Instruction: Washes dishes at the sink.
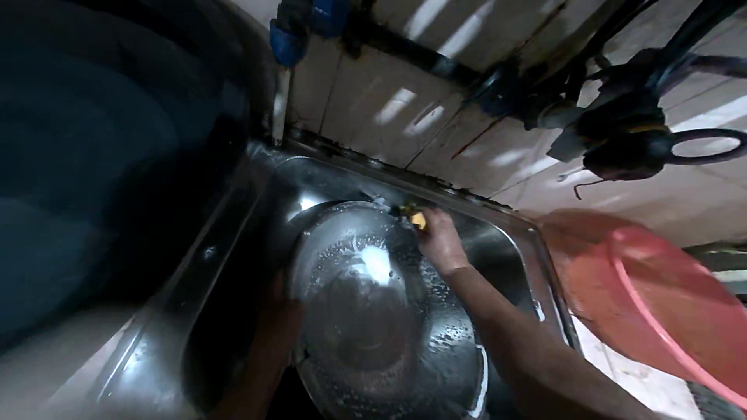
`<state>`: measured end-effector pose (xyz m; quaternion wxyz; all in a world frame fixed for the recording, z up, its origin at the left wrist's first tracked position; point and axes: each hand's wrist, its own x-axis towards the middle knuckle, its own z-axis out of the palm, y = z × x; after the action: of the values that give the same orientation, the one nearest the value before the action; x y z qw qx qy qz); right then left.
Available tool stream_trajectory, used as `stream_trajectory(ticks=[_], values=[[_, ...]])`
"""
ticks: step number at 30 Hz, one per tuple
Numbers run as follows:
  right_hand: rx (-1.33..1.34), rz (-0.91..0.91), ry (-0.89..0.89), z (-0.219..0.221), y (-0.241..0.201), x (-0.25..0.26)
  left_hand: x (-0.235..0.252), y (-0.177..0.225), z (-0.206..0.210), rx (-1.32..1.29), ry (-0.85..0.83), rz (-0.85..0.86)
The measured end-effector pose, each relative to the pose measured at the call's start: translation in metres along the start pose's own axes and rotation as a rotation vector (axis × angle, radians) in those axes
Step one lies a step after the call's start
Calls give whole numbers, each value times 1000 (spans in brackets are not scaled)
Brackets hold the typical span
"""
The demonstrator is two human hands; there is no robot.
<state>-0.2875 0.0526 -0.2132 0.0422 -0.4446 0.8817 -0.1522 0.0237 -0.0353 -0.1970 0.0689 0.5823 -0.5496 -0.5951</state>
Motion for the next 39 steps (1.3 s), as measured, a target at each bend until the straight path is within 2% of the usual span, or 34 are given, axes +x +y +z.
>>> stream_trajectory(ticks=[2,3,4,7,10,13,15,16,19,21,24,27,28,31,33,36,37,39], values=[[-79,-294,20,11,-23,1,-2,1,0,10,5,-14],[-128,-372,-1,20,-27,1,-2,2,0,21,10,-24],[-194,-377,-83,27,-27,2,-1,3,1,14,12,-37],[-397,-231,-342,45,-2,-8,-2,5,0,-31,0,-57],[-386,-63,-370,68,36,-64,-2,3,0,-33,10,-27],[-243,320,-450,71,16,-107,-2,4,2,-52,-18,-31],[-83,427,-471,75,-15,-112,-3,4,2,-30,-27,-47],[-9,367,-470,80,-32,-113,-3,5,2,-19,-26,-44],[135,-20,-465,104,-67,-95,-6,2,2,29,-33,-25],[100,-68,-489,108,-69,-57,-5,1,2,34,-22,-9],[-133,41,-465,88,-38,-25,-6,1,0,48,0,8],[-341,163,-530,66,10,-70,-9,0,-1,35,-12,11],[-355,232,-595,60,12,-94,-9,1,-1,10,-10,14],[-161,425,-788,38,-28,-156,-9,2,0,-28,-10,-6],[33,344,-912,26,-62,-184,-8,-2,0,1,5,-1],[172,322,-1116,-10,-109,-186,-8,-5,2,18,30,-3],[152,340,-1127,-23,-115,-185,-8,-4,2,14,33,-11],[10,368,-1006,-42,-106,-198,-9,-2,2,8,44,-12]])
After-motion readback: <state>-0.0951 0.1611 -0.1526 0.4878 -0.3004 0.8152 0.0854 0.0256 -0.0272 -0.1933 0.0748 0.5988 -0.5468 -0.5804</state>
